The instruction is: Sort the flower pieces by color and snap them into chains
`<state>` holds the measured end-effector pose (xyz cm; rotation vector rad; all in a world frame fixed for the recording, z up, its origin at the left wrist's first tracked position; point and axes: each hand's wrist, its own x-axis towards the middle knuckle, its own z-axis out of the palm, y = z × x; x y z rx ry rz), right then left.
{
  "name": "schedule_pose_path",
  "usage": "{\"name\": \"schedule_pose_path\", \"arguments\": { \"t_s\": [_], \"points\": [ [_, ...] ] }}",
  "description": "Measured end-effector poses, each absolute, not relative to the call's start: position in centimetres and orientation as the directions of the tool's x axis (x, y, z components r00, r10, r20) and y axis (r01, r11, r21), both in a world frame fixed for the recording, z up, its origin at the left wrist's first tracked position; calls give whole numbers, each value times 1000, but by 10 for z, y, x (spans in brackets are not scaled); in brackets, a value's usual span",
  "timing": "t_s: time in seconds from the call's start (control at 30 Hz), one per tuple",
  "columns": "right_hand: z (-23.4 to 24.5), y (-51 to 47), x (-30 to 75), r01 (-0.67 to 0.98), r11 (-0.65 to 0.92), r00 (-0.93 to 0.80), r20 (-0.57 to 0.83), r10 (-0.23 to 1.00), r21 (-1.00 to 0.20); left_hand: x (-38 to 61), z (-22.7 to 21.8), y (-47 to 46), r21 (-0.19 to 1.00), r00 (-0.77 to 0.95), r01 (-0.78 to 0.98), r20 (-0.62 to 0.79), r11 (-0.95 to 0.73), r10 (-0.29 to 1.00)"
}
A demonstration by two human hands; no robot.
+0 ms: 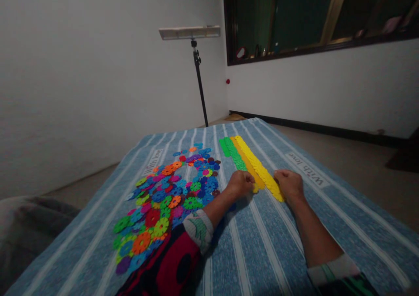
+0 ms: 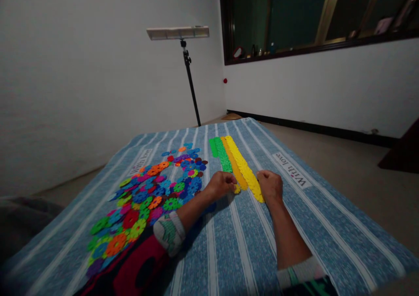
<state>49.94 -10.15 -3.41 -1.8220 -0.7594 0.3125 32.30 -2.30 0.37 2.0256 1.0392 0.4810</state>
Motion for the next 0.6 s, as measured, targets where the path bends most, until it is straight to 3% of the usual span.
{"name": "schedule_pose_path", "arguments": {
  "t_s": [0.23, 0.6],
  "points": [
    [-33, -102, 499, 358, -189, 745, 157, 648, -914, 347, 7, -38, 650, 578, 621, -3, -438, 816],
    [-31, -105, 498, 354, -220, 743, 131, 656, -909, 355, 6, -45, 581, 547, 667, 43, -466, 836]
  ]
}}
